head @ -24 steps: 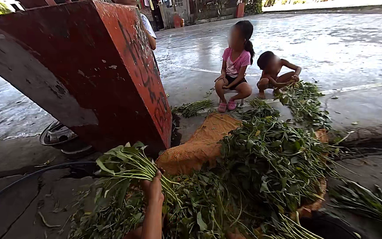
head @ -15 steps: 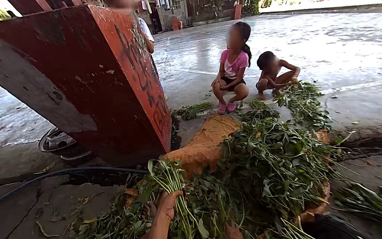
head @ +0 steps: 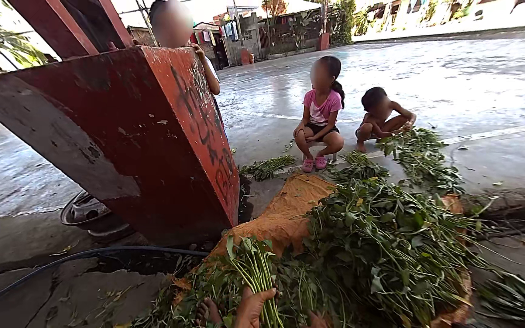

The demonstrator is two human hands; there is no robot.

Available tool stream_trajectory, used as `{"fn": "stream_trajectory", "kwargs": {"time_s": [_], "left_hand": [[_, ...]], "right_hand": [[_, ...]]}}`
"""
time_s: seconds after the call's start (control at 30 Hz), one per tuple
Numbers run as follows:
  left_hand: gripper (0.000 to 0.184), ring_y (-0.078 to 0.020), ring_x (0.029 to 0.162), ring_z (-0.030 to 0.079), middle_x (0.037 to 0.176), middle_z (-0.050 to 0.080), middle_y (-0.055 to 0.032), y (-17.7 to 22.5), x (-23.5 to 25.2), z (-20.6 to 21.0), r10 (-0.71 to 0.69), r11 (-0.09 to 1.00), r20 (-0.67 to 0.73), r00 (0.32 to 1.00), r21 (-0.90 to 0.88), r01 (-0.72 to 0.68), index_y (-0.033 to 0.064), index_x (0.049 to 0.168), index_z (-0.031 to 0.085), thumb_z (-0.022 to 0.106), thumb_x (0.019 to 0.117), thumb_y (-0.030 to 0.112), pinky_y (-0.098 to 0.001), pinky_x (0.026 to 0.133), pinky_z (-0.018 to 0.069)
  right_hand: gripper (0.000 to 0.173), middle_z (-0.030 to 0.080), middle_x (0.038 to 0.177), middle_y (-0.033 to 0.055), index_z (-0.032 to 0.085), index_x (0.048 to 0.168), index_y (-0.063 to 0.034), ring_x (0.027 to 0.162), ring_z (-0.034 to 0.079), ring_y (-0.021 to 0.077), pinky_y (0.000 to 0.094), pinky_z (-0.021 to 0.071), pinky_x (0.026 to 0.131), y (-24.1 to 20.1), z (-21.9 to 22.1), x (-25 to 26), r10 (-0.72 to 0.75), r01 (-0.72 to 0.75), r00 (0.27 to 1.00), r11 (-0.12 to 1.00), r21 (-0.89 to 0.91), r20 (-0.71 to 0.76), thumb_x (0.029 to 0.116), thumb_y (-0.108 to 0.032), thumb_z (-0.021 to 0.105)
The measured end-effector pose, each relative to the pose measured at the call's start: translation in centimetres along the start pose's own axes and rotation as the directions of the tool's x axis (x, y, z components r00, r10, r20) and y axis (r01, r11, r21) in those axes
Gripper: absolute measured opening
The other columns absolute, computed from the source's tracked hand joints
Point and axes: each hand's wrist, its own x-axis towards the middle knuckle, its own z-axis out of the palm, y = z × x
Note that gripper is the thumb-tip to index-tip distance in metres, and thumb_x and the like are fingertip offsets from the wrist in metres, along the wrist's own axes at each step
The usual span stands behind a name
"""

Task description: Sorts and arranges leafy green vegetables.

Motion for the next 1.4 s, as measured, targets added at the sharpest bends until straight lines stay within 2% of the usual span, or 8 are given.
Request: {"fn": "stream_trajectory", "kwargs": {"time_s": [0.23,0.3,0.43,0.57,0.87,1.13,1.27,1.4], "left_hand": [[0.029,-0.017,0.067,0.069,0.082,0.07,-0.011,0.2,0.3,-0.9,0.031,0.999,-0.041,0.999,0.019,-0.03,-0.0058,0.111,0.058,0.065,0.0857,-0.018,-0.0302,0.065,0.0599],[0.028,-0.0171,0.069,0.069,0.083,0.07,-0.0115,0.2,0.7,-1.2,0.041,0.999,-0.05,0.998,0.014,-0.04,-0.0062,0.111,0.057,0.064,0.0863,-0.018,-0.0301,0.065,0.06],[0.032,-0.0173,0.071,0.069,0.086,0.07,-0.0124,0.4,0.9,-0.9,0.042,0.999,-0.087,0.995,0.029,-0.039,-0.0062,0.114,0.056,0.067,0.0856,-0.016,-0.0304,0.067,0.0597],[0.034,-0.0152,0.071,0.068,0.085,0.069,-0.0107,0.5,0.9,0.1,0.059,0.997,-0.111,0.992,0.065,-0.052,-0.006,0.112,0.056,0.069,0.083,-0.017,-0.0288,0.067,0.0591],[0.057,-0.0367,0.113,0.063,0.118,0.066,-0.0284,-2.4,0.8,2.6,0.257,0.866,-0.129,0.958,0.47,-0.17,-0.0128,0.129,0.056,0.082,0.0825,0.007,-0.0503,0.101,0.0484],[0.058,-0.0433,0.125,0.056,0.127,0.061,-0.034,-1.3,-2.0,4.2,0.343,0.722,-0.034,0.939,0.649,-0.24,-0.0171,0.131,0.054,0.079,0.0862,0.012,-0.0503,0.11,0.0422],[0.055,-0.042,0.125,0.057,0.127,0.061,-0.0333,-0.7,-2.5,4.3,0.297,0.661,0.038,0.954,0.713,-0.234,-0.0161,0.13,0.055,0.075,0.085,0.007,-0.0492,0.109,0.0424],[0.052,-0.0406,0.123,0.058,0.126,0.061,-0.0326,-0.7,-2.6,4.2,0.282,0.651,0.071,0.957,0.719,-0.246,-0.0156,0.13,0.055,0.073,0.0848,0.004,-0.0489,0.108,0.0433]], "right_hand": [[0.067,0.031,0.161,0.0306,0.037,0.158,-0.0074,0.146,0.039,0.0461,0.0588,0.0343,0.118,-2.0,1.2,2.7,-0.003,-0.002,0.999,0.993,0.115,0.047,0.1028,-0.039,0.059],[0.068,0.041,0.155,0.03,0.04,0.155,-0.0026,0.141,0.046,0.0438,0.0571,0.0376,0.117,-1.6,1.4,4.2,0.004,-0.012,0.999,0.973,0.229,0.038,0.1021,-0.039,0.061],[0.038,0.068,0.123,0.0285,0.068,0.124,0.0052,0.121,0.062,0.0433,0.0583,0.0443,0.108,-3.4,0.0,2.0,0.078,0.092,0.948,0.862,0.498,-0.309,0.0967,-0.021,0.07],[0.054,0.068,0.114,0.0278,0.051,0.138,0.0086,0.098,0.07,0.0326,0.0476,0.0561,0.092,-5.6,-0.7,-1.7,-0.02,0.403,0.859,0.642,0.652,-0.512,0.0905,-0.002,0.073],[0.045,0.073,0.101,0.0201,0.061,0.134,0.0051,0.086,0.072,0.0259,0.0457,0.0582,0.087,-8.5,-2.0,-11.2,-0.356,0.599,0.757,0.713,0.364,-0.548,0.0939,-0.013,0.069],[0.037,0.071,0.106,0.0226,0.066,0.129,0.0048,0.084,0.071,0.0294,0.0458,0.0589,0.081,-9.2,-2.0,-13.2,-0.461,0.672,0.609,0.732,0.11,-0.645,0.0952,-0.012,0.064],[0.06,0.071,0.093,0.0172,0.036,0.149,0.0086,0.078,0.072,0.0296,0.0518,0.0589,0.076,-10.8,-2.4,-13.8,-0.419,0.633,0.641,0.762,0.135,-0.643,0.1043,-0.028,0.054],[0.047,0.072,0.107,0.026,0.061,0.132,0.0073,0.101,0.071,0.0431,0.0613,0.0532,0.092,-11.6,-3.9,-14.5,-0.39,0.456,0.742,0.89,-0.015,-0.545,0.1084,-0.028,0.041]]}}
